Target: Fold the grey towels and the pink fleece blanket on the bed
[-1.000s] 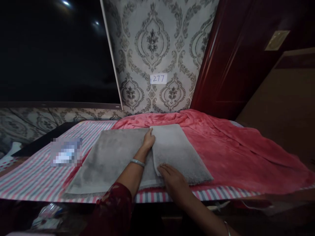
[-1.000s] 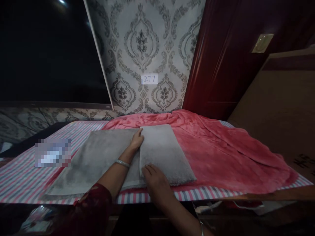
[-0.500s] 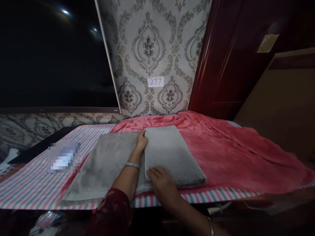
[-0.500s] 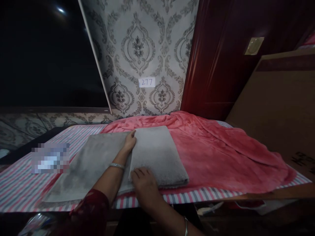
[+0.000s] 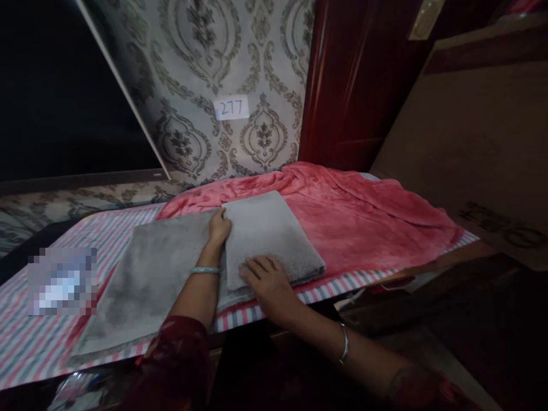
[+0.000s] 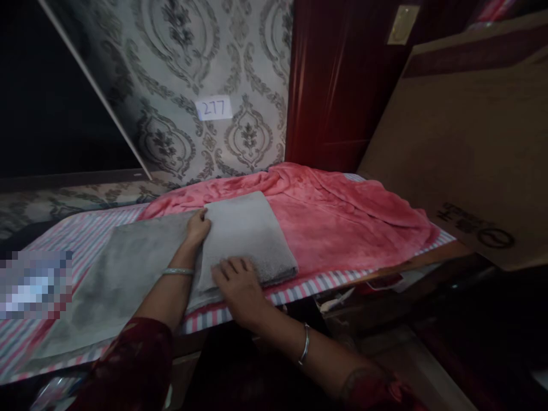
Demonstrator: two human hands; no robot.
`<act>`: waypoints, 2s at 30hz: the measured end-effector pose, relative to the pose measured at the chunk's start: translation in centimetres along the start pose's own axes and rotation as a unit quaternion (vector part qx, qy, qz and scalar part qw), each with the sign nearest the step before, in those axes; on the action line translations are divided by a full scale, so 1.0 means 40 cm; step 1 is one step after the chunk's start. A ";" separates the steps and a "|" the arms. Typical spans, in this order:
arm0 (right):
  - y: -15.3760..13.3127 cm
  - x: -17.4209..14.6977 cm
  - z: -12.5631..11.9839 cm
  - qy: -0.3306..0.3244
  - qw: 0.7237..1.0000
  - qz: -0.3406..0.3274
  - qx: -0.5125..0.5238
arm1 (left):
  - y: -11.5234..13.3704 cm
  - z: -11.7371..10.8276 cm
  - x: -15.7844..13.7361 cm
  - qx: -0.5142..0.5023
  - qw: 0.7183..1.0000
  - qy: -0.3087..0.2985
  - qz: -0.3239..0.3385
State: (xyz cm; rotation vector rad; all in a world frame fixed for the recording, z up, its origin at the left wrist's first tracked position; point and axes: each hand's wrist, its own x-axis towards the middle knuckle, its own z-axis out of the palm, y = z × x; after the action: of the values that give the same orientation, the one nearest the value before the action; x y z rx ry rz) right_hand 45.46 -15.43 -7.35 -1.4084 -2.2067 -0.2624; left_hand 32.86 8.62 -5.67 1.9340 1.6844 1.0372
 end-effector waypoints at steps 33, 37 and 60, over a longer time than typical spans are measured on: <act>0.304 -0.250 0.006 0.131 0.976 0.167 0.041 | 0.040 -0.050 -0.081 0.197 0.980 -0.034 0.005; 0.325 -0.250 -0.059 0.058 0.981 0.145 0.111 | 0.087 -0.060 -0.067 0.210 0.977 -0.024 0.031; 0.273 -0.008 -0.034 -0.174 0.981 -0.009 0.089 | 0.116 0.009 0.046 0.264 0.959 -0.061 0.076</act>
State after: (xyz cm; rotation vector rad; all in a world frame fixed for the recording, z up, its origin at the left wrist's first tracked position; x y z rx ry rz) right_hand 55.71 -11.40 -7.52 -1.4201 -2.4498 0.1872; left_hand 36.33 9.47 -2.15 2.4292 1.9022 0.5229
